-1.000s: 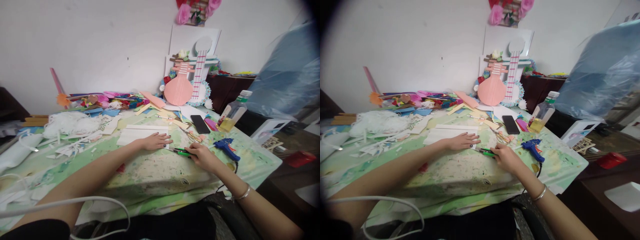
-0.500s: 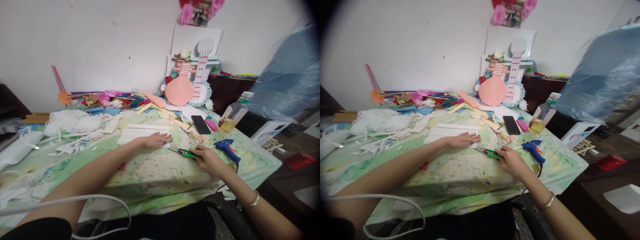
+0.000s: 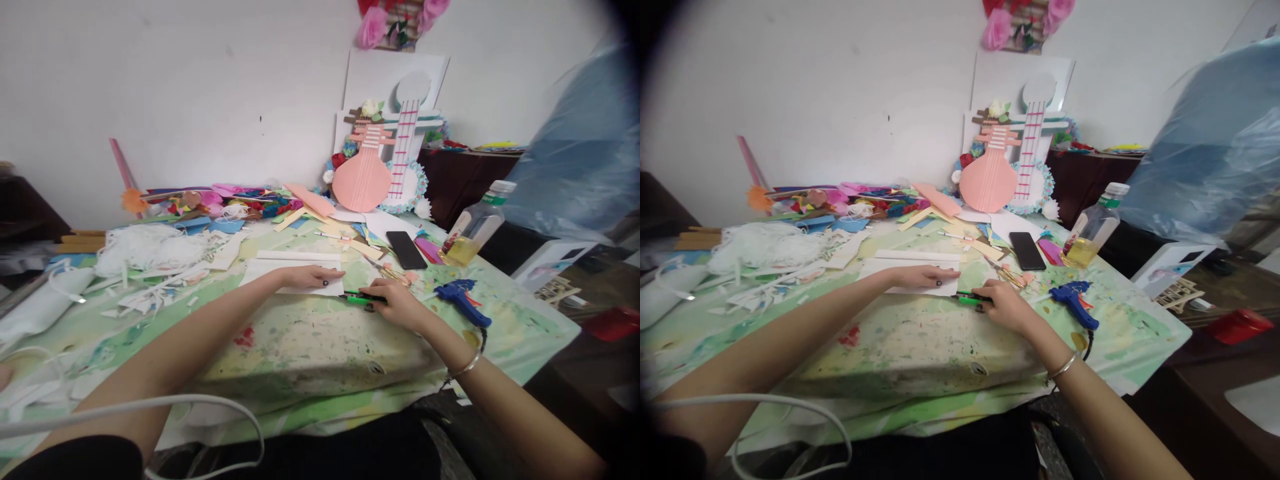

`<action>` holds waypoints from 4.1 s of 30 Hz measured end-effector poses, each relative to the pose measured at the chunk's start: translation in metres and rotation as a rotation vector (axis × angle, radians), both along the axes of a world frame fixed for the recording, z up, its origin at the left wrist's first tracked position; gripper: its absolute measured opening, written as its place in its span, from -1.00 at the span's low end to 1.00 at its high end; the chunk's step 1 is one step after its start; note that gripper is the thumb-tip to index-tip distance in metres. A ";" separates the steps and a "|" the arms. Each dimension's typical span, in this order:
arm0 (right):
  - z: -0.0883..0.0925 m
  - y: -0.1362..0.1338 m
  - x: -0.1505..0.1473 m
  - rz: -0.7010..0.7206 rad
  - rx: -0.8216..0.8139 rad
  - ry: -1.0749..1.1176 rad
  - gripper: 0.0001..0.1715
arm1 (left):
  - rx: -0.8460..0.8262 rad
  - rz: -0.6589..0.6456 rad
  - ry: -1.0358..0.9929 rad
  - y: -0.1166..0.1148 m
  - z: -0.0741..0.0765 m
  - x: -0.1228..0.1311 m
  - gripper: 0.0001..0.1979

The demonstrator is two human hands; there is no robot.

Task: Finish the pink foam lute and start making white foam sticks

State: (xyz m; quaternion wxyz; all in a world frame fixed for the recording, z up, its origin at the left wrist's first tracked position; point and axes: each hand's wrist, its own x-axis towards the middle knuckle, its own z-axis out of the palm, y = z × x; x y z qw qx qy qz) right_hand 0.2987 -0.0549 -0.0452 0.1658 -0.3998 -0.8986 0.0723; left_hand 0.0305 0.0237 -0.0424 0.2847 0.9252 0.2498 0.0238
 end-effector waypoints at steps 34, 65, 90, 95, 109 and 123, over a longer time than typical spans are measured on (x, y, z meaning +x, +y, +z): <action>-0.005 -0.018 -0.001 0.100 0.145 -0.129 -0.57 | -0.006 -0.040 0.011 0.004 -0.011 0.002 -0.52; -0.006 -0.013 0.004 0.035 0.036 0.011 -0.53 | 0.033 -0.015 0.045 -0.004 -0.009 0.004 -0.50; -0.012 -0.022 -0.010 0.060 0.155 -0.021 -0.63 | -0.035 -0.051 -0.055 0.001 -0.011 -0.002 -0.47; -0.014 -0.024 0.002 0.086 0.168 0.001 -0.63 | -0.033 -0.025 -0.064 0.002 -0.015 -0.001 -0.46; -0.012 -0.013 -0.013 0.047 0.106 0.020 -0.59 | -0.034 -0.041 -0.101 0.005 -0.017 -0.001 -0.43; -0.012 -0.015 -0.014 0.027 0.066 0.034 -0.58 | -0.052 -0.024 -0.100 0.000 -0.011 0.001 -0.47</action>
